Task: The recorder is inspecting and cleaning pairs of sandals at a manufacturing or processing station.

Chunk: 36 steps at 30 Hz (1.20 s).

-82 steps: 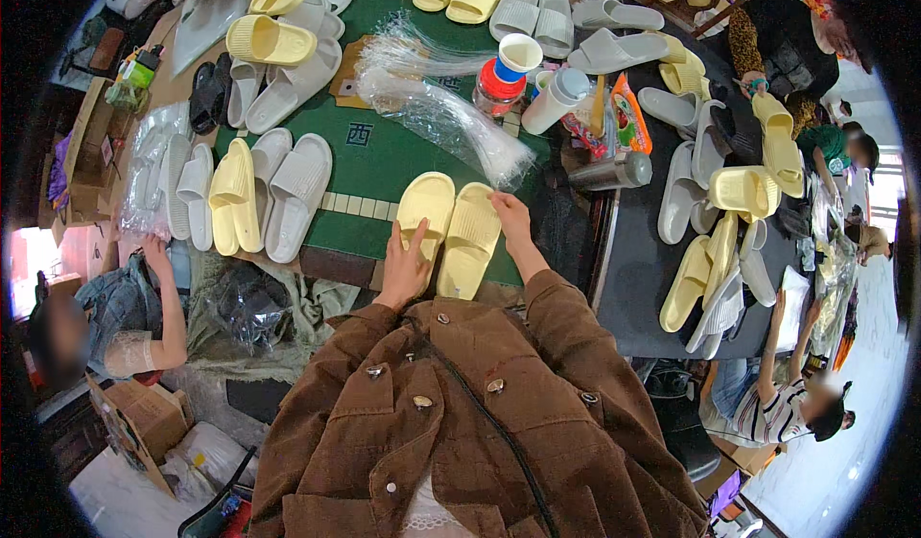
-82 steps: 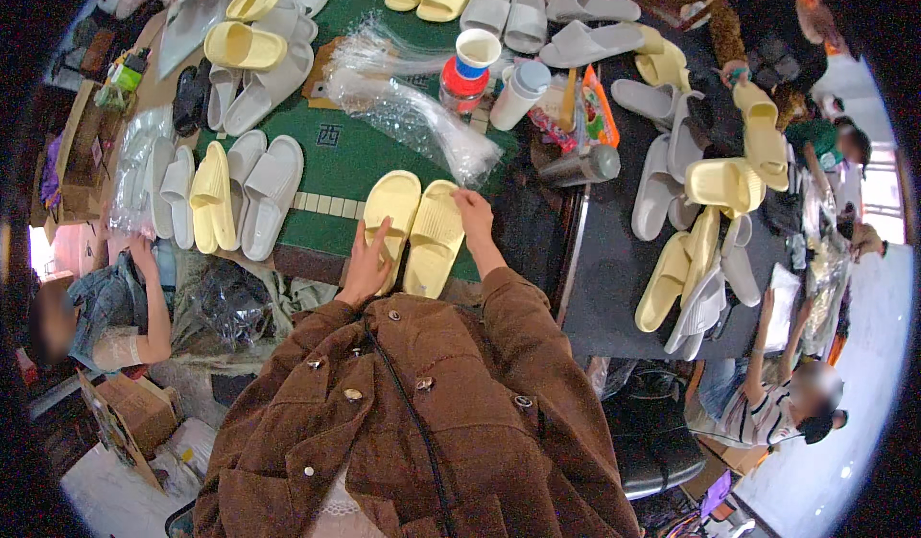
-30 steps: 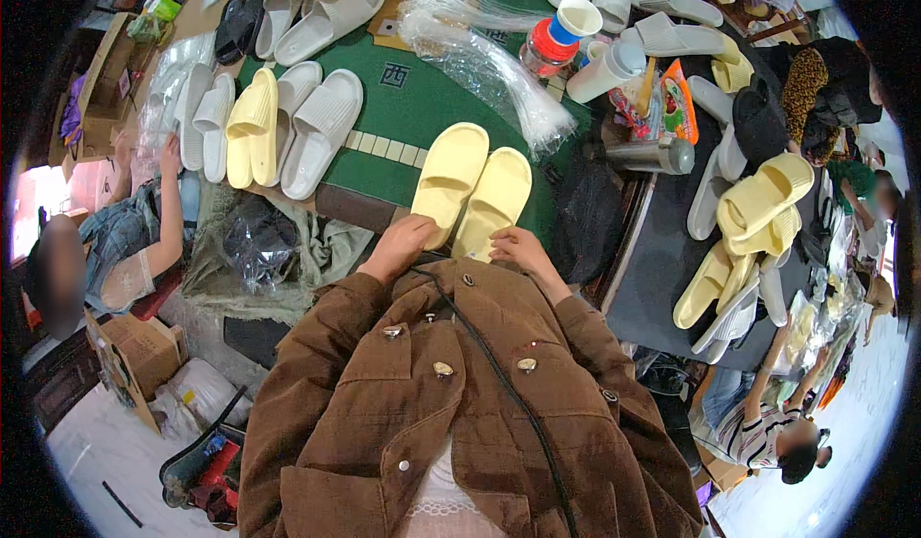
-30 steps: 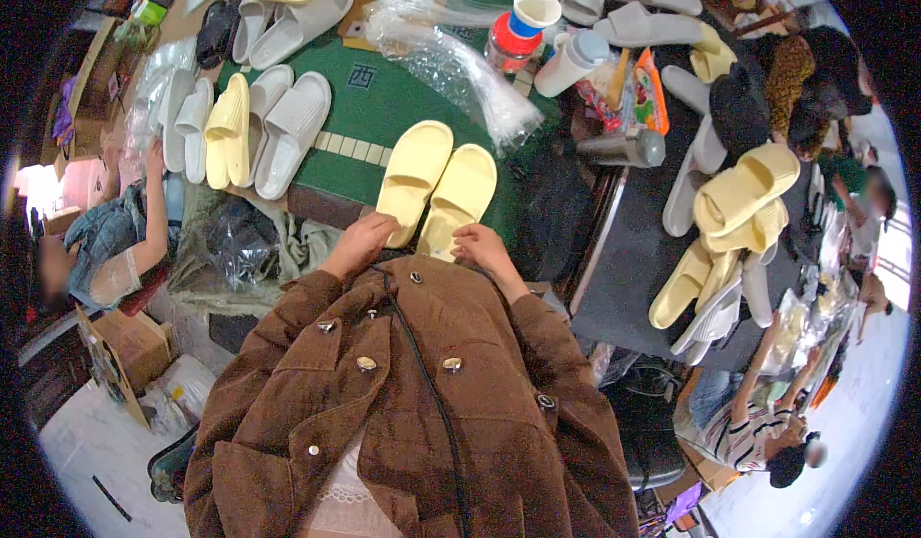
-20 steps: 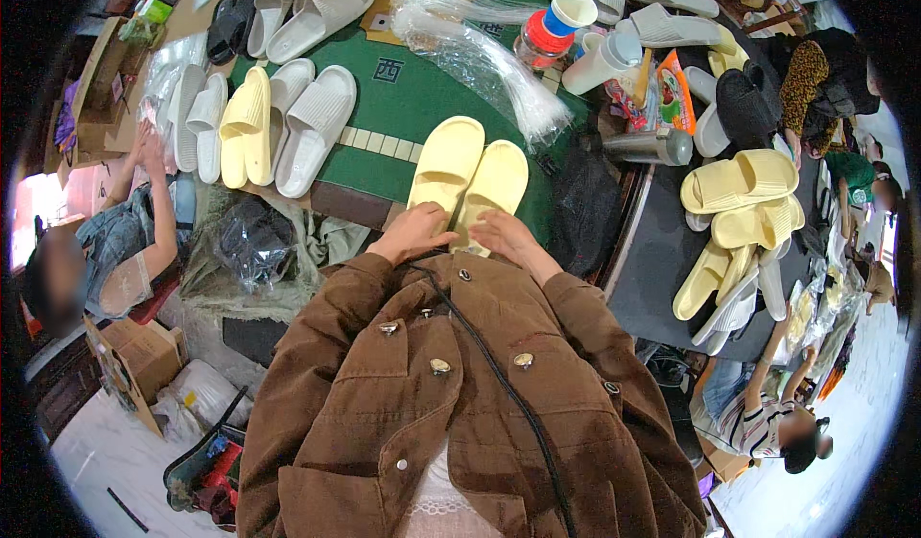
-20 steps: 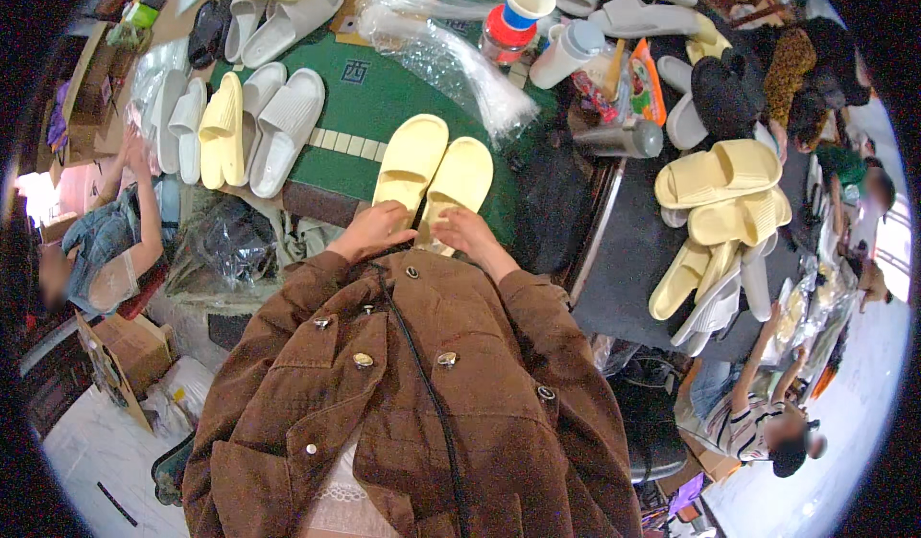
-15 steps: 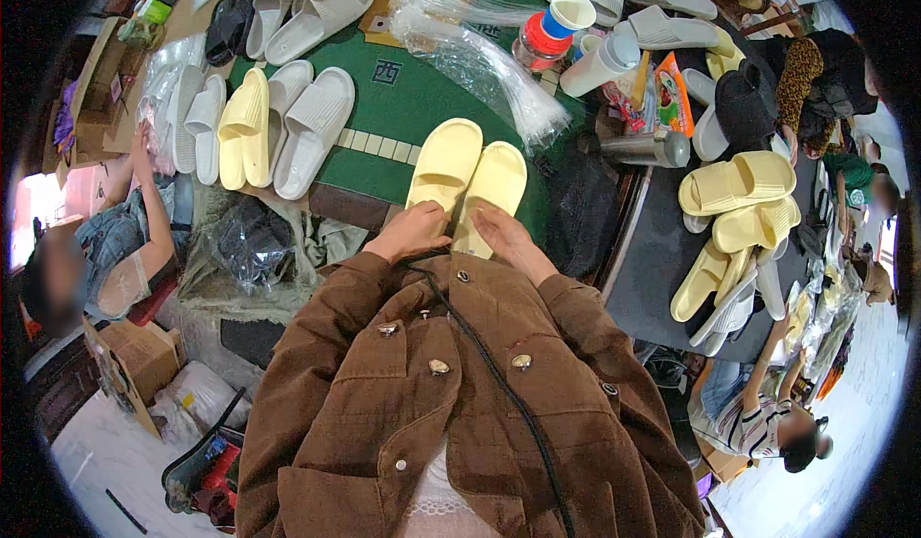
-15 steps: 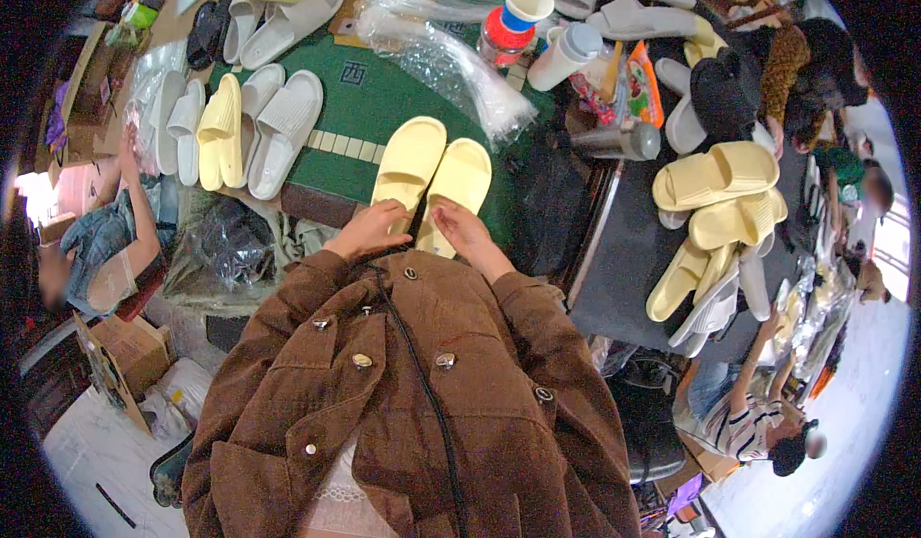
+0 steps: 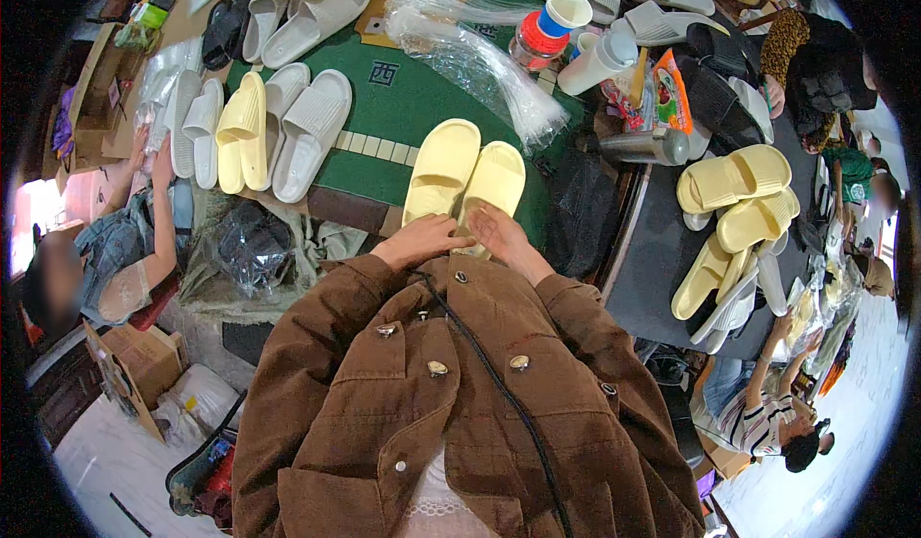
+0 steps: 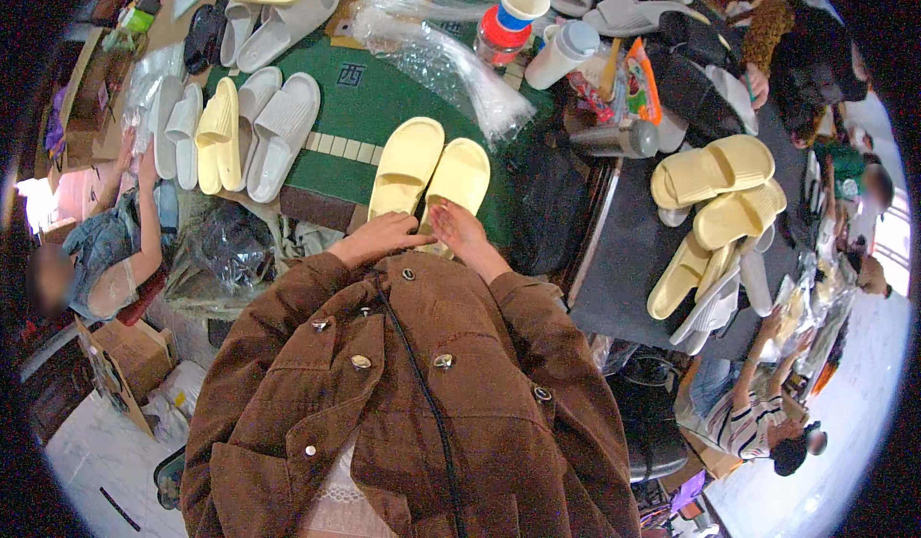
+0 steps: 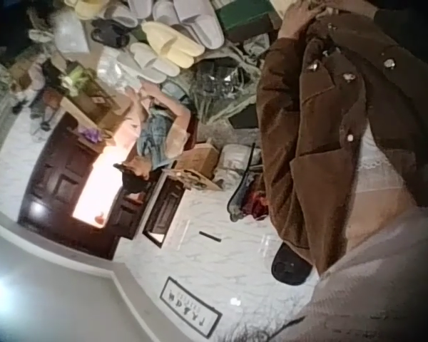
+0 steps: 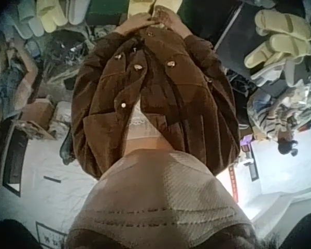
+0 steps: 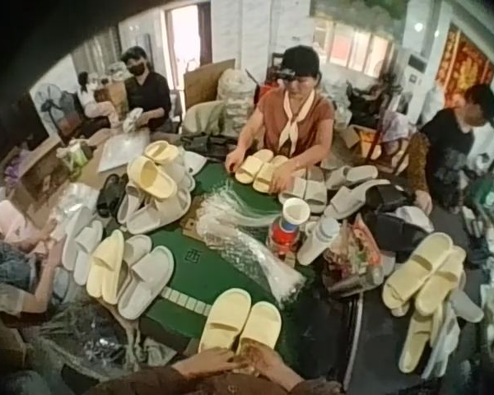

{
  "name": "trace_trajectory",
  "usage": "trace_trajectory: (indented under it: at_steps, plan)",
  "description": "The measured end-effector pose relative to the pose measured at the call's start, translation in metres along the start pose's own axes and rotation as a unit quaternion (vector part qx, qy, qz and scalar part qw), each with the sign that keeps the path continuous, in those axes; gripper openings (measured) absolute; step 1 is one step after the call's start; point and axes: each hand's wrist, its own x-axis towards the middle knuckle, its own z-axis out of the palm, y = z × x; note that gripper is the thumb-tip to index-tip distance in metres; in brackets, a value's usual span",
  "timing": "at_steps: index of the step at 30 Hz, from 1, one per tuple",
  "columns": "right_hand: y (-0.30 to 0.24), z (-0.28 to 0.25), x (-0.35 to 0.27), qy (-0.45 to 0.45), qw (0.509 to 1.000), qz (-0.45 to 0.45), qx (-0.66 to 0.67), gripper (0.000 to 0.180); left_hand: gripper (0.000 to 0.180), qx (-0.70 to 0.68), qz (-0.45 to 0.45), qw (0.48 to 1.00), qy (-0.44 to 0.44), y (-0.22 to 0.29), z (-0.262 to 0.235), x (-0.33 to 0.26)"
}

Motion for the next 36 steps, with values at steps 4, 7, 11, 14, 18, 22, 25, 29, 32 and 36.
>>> trace_trajectory:
  at_steps: [4, 7, 11, 14, 18, 22, 25, 29, 32, 36]
  plan:
    - [0.0, -0.009, 0.008, -0.006, 1.0, -0.001, -0.005, 0.016, 0.027, -0.018, -0.014, 0.998, 0.052, -0.006, 0.015, 0.003]
    - [0.0, -0.012, 0.01, 0.012, 0.999, -0.002, -0.039, 0.013, 0.021, -0.018, -0.011, 0.999, 0.047, -0.005, 0.016, 0.004]
    - [0.003, -0.014, 0.011, 0.019, 0.999, -0.018, -0.027, 0.016, 0.022, -0.033, -0.018, 0.999, 0.02, -0.002, 0.013, 0.009]
    - [0.003, -0.013, 0.01, 0.017, 0.998, -0.038, -0.04, 0.02, 0.026, -0.109, -0.098, 0.986, 0.084, -0.01, 0.022, 0.017]
    - [0.0, -0.006, -0.003, -0.078, 0.995, -0.029, -0.062, 0.02, 0.023, -0.211, -0.168, 0.94, 0.21, -0.012, 0.022, 0.031]
    - [-0.008, -0.007, -0.014, -0.111, 0.986, -0.019, -0.121, 0.024, 0.023, -0.344, -0.216, 0.889, 0.209, -0.006, 0.006, 0.038]
    - [-0.013, -0.006, -0.022, -0.111, 0.972, -0.024, -0.207, 0.024, 0.026, -0.256, -0.211, 0.925, 0.184, -0.008, -0.001, 0.03]
    - [-0.014, -0.004, -0.034, -0.068, 0.966, -0.06, -0.243, 0.026, 0.031, -0.13, -0.18, 0.962, 0.157, -0.008, 0.003, 0.022]
    - [-0.016, -0.002, -0.037, -0.054, 0.949, -0.073, -0.303, 0.027, 0.035, -0.041, -0.109, 0.975, 0.188, -0.011, 0.007, 0.019]
    - [-0.016, -0.01, -0.036, -0.048, 0.934, -0.093, -0.341, 0.028, 0.037, -0.034, -0.109, 0.979, 0.166, -0.005, 0.01, 0.009]
